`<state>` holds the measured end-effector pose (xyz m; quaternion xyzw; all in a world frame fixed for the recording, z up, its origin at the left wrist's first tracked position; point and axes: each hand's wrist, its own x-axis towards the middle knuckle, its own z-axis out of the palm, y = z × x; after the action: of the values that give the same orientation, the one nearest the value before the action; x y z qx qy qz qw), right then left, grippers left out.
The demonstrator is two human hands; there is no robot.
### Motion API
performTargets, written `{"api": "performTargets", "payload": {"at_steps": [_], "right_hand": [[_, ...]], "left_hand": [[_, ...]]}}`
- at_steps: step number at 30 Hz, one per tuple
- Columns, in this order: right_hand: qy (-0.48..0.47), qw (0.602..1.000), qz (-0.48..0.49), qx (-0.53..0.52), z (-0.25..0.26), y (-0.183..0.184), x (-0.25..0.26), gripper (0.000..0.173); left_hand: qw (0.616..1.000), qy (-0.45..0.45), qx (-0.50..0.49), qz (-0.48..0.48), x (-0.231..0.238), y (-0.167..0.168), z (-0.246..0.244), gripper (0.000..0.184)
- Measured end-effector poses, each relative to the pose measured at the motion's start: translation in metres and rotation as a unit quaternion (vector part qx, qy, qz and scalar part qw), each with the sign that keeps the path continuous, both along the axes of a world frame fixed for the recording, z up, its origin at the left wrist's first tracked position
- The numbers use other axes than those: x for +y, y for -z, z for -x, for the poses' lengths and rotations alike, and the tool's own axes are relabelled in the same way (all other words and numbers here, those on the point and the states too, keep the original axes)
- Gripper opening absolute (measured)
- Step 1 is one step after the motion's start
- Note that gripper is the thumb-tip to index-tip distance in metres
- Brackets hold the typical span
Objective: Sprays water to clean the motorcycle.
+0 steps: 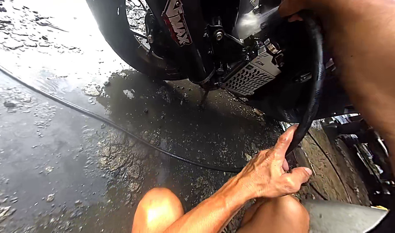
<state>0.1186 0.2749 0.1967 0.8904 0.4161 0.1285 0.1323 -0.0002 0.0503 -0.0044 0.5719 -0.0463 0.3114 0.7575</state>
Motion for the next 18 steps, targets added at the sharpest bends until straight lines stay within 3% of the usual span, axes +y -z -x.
{"api": "performTargets", "payload": {"at_steps": [5, 9, 11, 18], "right_hand": [[-0.006, 1.0, -0.002, 0.011, 0.003, -0.003, -0.003, 0.035], [-0.018, 0.999, 0.036, 0.014, -0.052, -0.012, 0.009, 0.028], [-0.04, 0.995, 0.046, 0.081, -0.073, -0.018, 0.001, 0.028], [-0.074, 0.975, -0.06, 0.202, -0.108, -0.024, -0.063, 0.029]], "left_hand": [[0.999, 0.0, -0.039, 0.006, -0.001, -0.003, 0.005, 0.087], [0.999, 0.004, -0.042, -0.019, -0.006, -0.006, 0.006, 0.081], [0.998, 0.02, -0.029, -0.053, -0.01, -0.008, 0.006, 0.073], [0.989, 0.066, 0.033, -0.125, -0.029, -0.009, -0.004, 0.067]]}}
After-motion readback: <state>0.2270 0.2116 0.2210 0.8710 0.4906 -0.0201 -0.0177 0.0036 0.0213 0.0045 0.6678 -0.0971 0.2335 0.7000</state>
